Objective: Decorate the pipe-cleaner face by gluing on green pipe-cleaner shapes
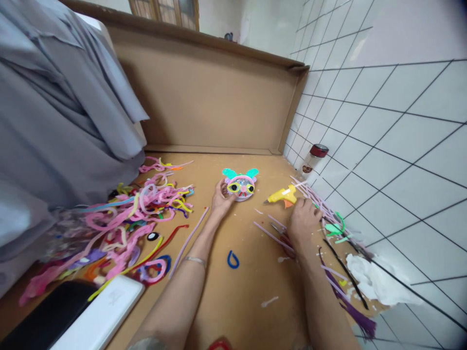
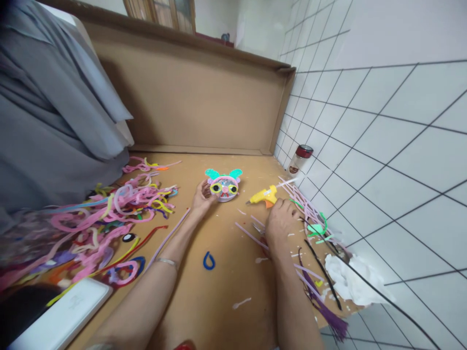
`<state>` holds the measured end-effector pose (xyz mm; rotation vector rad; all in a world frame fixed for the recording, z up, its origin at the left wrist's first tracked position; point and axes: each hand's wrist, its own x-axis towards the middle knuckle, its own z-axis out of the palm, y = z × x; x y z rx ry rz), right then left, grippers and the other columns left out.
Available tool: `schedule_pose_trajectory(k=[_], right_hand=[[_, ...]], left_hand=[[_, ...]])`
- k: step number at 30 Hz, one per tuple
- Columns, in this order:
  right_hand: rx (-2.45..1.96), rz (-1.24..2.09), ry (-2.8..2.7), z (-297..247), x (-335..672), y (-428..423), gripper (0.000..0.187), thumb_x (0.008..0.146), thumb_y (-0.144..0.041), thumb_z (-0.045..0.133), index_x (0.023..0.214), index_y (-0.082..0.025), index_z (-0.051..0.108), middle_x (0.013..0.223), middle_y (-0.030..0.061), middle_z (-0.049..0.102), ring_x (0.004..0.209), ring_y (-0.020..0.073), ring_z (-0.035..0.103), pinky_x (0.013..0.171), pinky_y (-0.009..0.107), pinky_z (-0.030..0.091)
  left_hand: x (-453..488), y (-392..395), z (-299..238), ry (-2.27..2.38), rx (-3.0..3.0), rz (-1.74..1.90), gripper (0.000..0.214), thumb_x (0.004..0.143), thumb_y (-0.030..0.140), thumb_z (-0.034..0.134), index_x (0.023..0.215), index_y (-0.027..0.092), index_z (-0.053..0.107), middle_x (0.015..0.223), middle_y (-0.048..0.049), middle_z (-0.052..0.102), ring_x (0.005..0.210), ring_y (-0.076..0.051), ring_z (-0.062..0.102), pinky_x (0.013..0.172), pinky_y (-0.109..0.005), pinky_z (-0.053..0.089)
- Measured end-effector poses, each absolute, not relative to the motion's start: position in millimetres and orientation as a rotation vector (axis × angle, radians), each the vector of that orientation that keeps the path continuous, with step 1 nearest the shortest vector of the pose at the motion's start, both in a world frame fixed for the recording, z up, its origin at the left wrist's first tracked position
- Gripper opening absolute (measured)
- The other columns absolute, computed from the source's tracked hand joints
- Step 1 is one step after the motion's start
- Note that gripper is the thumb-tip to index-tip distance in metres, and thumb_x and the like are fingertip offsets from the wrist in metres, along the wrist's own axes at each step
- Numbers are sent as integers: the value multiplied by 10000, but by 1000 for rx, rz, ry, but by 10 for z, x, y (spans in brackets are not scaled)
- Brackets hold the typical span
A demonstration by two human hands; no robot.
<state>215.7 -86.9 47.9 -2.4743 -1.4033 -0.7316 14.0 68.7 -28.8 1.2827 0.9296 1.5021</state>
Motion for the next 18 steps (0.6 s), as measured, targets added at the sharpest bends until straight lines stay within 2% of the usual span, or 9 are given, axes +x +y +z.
schedule_pose_trajectory(k=[4,8,13,18], right_hand=[[-2421,-815,-1284,374,2356,-813,396,904,-95,267,1181,-98,550,1047,212,568,963,307,502,826,444,303],[-2587,-679,-1223,201,2596,-774,365,914,-109,275,1111,-72,579,1053,217,576,961,304,522,816,433,303],[-2653,-503,-1212,125,2656,-752,347,898,-117,342,1151,-91,577,1110,189,590,1040,297,533,841,402,309],[-2694,-449,-1208,137,2631,-750,338,869,-110,367,1096,-74,615,1095,217,599,1026,297,536,836,403,322]], left_hand=[[128,676,-273,937,1274,1494,816,555,297,835,1275,217,459,1277,-131,595,1174,-261,574,1028,-426,419],[122,657,-249,925,1281,1488,810,562,283,831,1277,209,457,1272,-135,599,1179,-262,574,1034,-428,418],[119,664,-255,932,1278,1483,820,558,267,828,1284,194,454,1267,-146,598,1189,-268,564,1043,-436,409],[121,675,-277,940,1266,1482,797,568,270,827,1278,217,470,1258,-124,603,1176,-258,574,1034,-427,423]])
